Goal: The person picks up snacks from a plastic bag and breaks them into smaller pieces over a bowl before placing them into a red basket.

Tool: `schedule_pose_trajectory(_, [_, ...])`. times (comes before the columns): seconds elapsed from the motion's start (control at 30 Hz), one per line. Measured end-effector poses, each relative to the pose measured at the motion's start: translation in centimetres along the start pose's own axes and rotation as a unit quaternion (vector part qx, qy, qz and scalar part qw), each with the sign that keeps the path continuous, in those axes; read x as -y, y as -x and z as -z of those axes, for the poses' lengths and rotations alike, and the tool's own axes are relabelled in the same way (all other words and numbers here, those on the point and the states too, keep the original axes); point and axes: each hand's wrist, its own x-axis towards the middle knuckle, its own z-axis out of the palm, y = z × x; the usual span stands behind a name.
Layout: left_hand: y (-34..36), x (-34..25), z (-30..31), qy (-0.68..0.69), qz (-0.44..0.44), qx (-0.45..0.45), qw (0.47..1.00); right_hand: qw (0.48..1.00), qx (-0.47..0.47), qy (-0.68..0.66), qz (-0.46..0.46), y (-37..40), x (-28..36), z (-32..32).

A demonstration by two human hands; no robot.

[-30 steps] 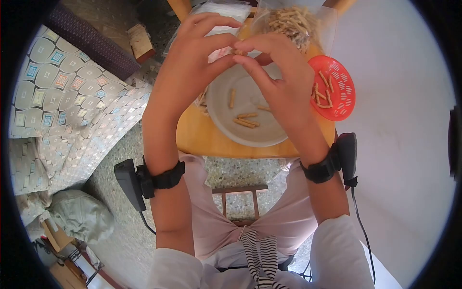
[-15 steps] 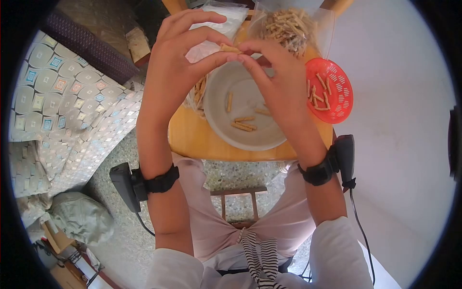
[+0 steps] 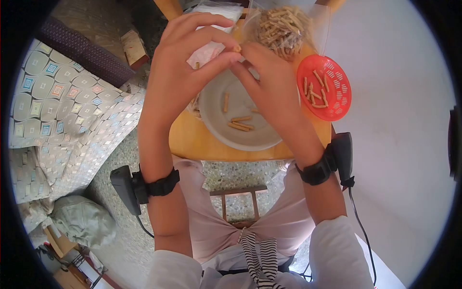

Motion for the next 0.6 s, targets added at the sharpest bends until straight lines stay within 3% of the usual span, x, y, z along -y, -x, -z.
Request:
schedule_pose_trajectory(0.17, [0.4,0.8,0.7,-0.061,0.013,0.011,0.998,0.991,-0.081,-0.075,-0.074,-0.4,0.4,0.4])
schedule_pose_trajectory(0.43, [0.5,0.5,0.2,-0.08,0.001,0.008,0.997,0.986,-0.075,-0.136,-0.067,-0.4,0.7,0.3])
schedule_pose_trajectory(0.5, [0.7,0.4,1.2,-0.029,0.081,0.018,0.996,0.985,-0.062,-0.146,-0.072,-0.2,0.1,0.0])
schedule_pose_trajectory(0.53, [0.7,0.1,1.5,-0.03,0.081,0.017,0.996,0.99,-0.016,-0.119,-0.073,0.0,-0.7,-0.3])
schedule_pose_trajectory(0.6, [0.7,-0.5,2.1,0.024,0.182,-0.009,0.983,0.993,0.03,-0.091,-0.072,0.3,-1.3,-0.4])
